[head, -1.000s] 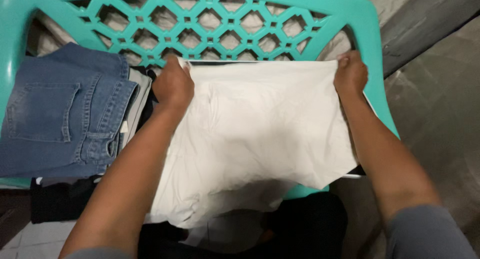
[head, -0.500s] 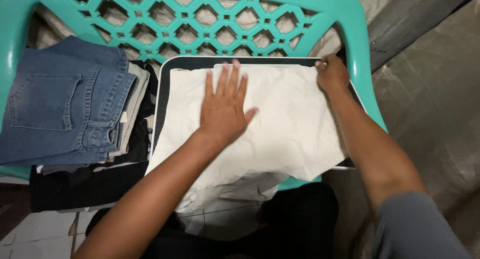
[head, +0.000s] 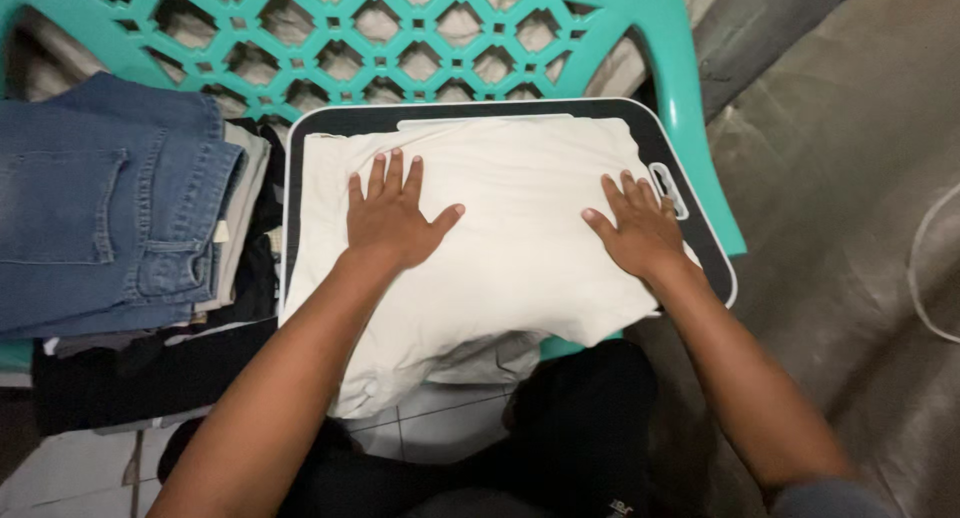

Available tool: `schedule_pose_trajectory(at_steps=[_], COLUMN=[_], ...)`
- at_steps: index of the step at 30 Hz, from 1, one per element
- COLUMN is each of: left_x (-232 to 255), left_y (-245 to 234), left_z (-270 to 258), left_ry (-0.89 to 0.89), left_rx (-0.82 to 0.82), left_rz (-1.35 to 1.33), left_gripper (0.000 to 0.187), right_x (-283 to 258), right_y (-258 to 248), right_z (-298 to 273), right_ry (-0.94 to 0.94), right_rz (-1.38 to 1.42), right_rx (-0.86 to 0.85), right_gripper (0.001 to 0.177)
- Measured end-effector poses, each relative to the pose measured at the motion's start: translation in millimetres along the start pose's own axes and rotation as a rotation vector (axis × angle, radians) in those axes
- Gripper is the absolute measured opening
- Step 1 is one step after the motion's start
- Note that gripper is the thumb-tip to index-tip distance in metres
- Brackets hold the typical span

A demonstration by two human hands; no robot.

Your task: The person folds a white pair of pants, a pink top, and a floral top on a black folding board placed on a teal plastic chair. Each item is smoothed, folded into a compact rectangle, and stacked on the chair.

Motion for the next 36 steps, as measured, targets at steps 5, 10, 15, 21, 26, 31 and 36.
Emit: schedule_pose_trajectory(at_steps=[5, 10, 15, 21, 26, 31, 36], left_x=[0, 8, 5, -7, -23, -69, -88], left_y=[0, -10, -8, 3, -43, -45, 51], left_z=[-2, -9, -10, 1, -63, -230, -292], left_ry=[-0.008, -0.021, -0.012, 0.054, 0.328, 0.08, -0.348], left_rx=[-0.012, -0.07, -0.03, 0.142, 0.732, 0.998, 0.851], left_rz=[0.011, 0.032, 0.005, -0.108, -0.26, -0.331, -0.778], left_gripper=[0.104, 0.114, 0.11, 0.09, 0.063, 0.037, 0.072], right_x=[-77, -128, -61, -39, 35, 51, 28], right_y=[15, 37, 26, -8, 42, 154, 223], right_z=[20, 39, 72, 4, -185, -220, -160], right_ry=[-0.202, -0.321, -0.001, -0.14, 0.127, 0.315, 0.18], right_rz=[0.153, 0.084, 0.059, 0.544, 1.276, 1.106, 0.736], right_rx=[0.202, -0.064, -0.065, 0.119, 0.217, -0.141, -0.187], right_gripper=[0.075, 0.071, 0.074, 0.06, 0.024, 0.044, 0.089])
Point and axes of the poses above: each hand's wrist, its own z-axis towards the middle knuckle, its own y-axis out of the palm, x = y × z, the point moved 4 cm from there along z, towards the middle knuckle, and after that the axes turned 14 degrees about y, right-handed, at the moved point
